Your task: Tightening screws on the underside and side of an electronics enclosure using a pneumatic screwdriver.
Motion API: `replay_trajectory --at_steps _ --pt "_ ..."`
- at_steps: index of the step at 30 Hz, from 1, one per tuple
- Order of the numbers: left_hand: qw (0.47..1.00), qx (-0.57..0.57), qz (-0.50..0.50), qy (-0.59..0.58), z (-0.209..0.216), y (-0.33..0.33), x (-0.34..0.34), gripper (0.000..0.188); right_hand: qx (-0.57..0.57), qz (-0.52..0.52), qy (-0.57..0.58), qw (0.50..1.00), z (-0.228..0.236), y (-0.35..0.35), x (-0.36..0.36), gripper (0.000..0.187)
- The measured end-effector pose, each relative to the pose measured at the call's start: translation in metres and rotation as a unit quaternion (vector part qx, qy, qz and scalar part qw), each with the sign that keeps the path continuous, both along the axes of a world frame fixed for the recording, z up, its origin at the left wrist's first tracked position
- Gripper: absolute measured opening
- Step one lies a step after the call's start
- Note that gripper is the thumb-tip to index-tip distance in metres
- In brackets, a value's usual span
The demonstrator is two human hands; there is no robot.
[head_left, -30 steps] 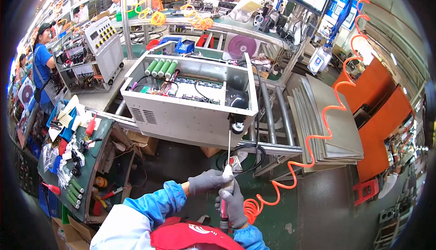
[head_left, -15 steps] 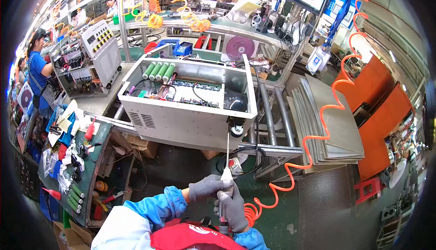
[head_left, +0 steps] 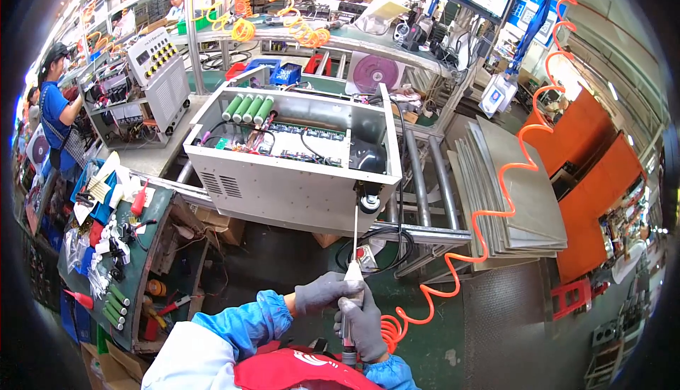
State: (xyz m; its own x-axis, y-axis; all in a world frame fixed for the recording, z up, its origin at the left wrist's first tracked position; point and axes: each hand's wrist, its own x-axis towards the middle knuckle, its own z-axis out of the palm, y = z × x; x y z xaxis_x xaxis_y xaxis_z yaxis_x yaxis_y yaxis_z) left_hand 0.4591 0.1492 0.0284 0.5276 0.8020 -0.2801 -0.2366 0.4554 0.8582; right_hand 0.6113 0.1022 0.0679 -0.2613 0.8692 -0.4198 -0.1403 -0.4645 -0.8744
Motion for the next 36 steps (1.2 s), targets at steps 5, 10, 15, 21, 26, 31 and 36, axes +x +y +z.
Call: replay_trajectory --at_steps 5,10,15,21,26,31,36 --pt "1.000 -0.018 0.016 0.011 0.003 -0.003 0.003 0.045 -0.006 0.011 -0.013 1.000 -0.002 0.002 0.001 0.051" --pt "1.000 -0.002 0.016 0.018 -0.003 -0.002 0.004 0.044 0.012 0.013 -0.003 1.000 -0.001 0.000 0.001 0.052" --pt "1.000 0.008 0.004 0.015 0.001 -0.002 0.004 0.043 0.020 0.014 -0.001 1.000 0.002 0.000 0.002 0.050" --pt "0.987 -0.004 0.054 0.154 0.026 -0.004 0.011 0.049 -0.049 0.015 0.137 0.989 -0.002 -0.002 0.011 0.042" --pt "0.987 0.000 0.057 0.153 0.007 -0.003 0.006 0.052 -0.026 0.029 0.100 0.994 -0.001 -0.005 0.008 0.044" --pt "0.976 -0.017 0.176 0.130 0.059 -0.008 -0.015 0.046 0.121 0.063 -0.012 0.991 -0.027 -0.037 0.029 0.080" --pt "0.975 0.053 0.215 0.018 0.074 -0.021 -0.052 0.034 0.113 0.093 0.017 0.989 -0.019 -0.070 0.021 0.098"
